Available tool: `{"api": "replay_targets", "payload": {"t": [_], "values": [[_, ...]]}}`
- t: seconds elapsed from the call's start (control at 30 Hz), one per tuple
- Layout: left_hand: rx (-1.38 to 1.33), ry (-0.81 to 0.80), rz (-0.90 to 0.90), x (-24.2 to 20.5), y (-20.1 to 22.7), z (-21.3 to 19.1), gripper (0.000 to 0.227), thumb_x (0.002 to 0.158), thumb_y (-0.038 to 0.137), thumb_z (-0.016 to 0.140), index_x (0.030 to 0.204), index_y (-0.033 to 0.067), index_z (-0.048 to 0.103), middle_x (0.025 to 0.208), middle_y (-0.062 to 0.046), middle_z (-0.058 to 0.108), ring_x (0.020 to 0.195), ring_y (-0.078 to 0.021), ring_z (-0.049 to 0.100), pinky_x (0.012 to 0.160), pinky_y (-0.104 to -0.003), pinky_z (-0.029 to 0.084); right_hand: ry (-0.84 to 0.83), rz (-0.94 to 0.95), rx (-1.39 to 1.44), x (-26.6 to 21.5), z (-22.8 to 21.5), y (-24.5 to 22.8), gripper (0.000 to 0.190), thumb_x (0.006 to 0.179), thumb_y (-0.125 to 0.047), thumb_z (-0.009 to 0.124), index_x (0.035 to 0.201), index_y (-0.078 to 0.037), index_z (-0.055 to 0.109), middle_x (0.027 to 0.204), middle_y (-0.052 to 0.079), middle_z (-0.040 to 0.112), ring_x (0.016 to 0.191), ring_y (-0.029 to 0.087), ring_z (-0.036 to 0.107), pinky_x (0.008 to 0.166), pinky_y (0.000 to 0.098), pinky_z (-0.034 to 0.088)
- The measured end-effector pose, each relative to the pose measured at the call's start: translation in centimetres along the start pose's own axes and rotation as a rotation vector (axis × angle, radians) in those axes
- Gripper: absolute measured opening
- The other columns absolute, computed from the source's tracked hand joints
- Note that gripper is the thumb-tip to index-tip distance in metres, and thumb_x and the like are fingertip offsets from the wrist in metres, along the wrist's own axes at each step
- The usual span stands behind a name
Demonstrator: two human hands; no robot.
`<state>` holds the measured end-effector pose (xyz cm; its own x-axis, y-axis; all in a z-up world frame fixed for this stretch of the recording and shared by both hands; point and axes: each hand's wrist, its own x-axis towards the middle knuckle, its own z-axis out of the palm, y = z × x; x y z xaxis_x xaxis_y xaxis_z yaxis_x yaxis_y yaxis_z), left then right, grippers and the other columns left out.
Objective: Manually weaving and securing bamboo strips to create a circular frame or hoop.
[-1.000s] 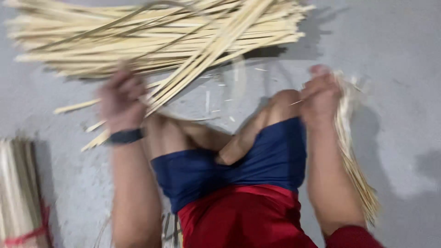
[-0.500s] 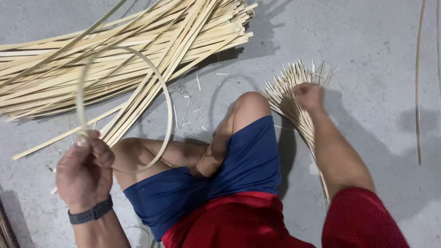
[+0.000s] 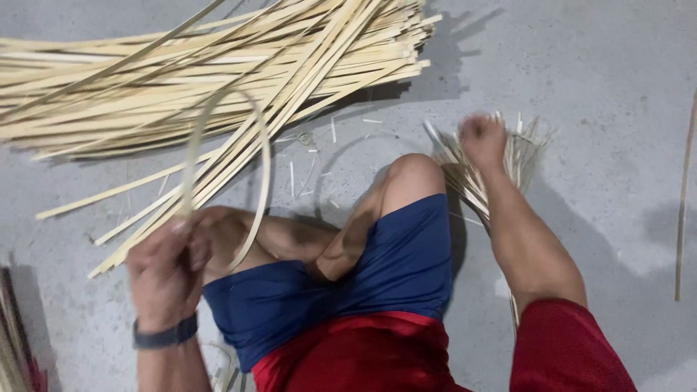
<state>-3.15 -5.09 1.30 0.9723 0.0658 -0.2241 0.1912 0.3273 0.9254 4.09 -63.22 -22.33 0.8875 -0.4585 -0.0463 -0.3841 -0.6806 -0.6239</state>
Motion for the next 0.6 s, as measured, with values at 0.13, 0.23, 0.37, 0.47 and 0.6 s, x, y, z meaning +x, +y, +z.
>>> {"api": "replay_targets", "payload": {"t": [0.13,0.23,0.37,0.47,0.6], "values": [[0.247,-0.016,-0.022,0.7,-0.9,4.0,0.025,0.104,0.016,0.062,0.113,-0.0038,0.075,0.074,0.0,0.062,0.06,-0.0071,0.049,0.052,-0.022,0.037,0.007,-0.38,0.77,-3.4,-6.4,-20.9,0.004,0.111,-0.002,0.065,0.11,-0.003,0.069,0.091,0.003,0.069,0.079,0.01,0.065,0.069,0.0263,0.056],[0.695,0.04,0.034,0.1,-0.8,6.6,0.025,0.095,0.022,0.07,0.105,0.0023,0.083,0.064,0.0,0.07,0.05,-0.008,0.059,0.046,-0.022,0.043,-0.138,-0.485,0.622,-11.0,-8.6,-31.3,0.004,0.107,-0.004,0.072,0.105,-0.003,0.076,0.096,0.005,0.072,0.079,0.01,0.065,0.066,0.0275,0.053],[0.074,-0.132,-0.052,-0.7,-5.3,4.6,0.026,0.102,0.02,0.067,0.113,-0.0012,0.077,0.077,0.003,0.065,0.066,-0.0035,0.054,0.057,-0.019,0.042,-0.539,-0.534,0.653,-18.4,-4.6,-34.7,0.005,0.092,-0.006,0.078,0.096,-0.004,0.076,0.086,0.001,0.073,0.068,0.006,0.063,0.056,0.0227,0.052],[0.104,-0.119,0.021,-1.5,-5.8,4.0,0.025,0.102,0.019,0.067,0.112,-0.0016,0.077,0.078,0.003,0.067,0.069,-0.0037,0.056,0.06,-0.019,0.045,-0.543,-0.57,0.603,-21.1,-2.8,-35.7,0.007,0.09,-0.006,0.078,0.096,-0.003,0.077,0.079,-0.001,0.069,0.063,0.006,0.056,0.054,0.0218,0.046],[0.226,-0.135,0.078,-1.8,-5.3,4.0,0.026,0.104,0.02,0.067,0.111,-0.0023,0.077,0.077,0.003,0.067,0.07,-0.0025,0.056,0.061,-0.019,0.045,-0.552,-0.472,0.509,-22.2,-2.6,-36.2,0.008,0.09,-0.009,0.08,0.096,-0.003,0.079,0.074,-0.002,0.066,0.063,0.004,0.052,0.055,0.0214,0.042]]}}
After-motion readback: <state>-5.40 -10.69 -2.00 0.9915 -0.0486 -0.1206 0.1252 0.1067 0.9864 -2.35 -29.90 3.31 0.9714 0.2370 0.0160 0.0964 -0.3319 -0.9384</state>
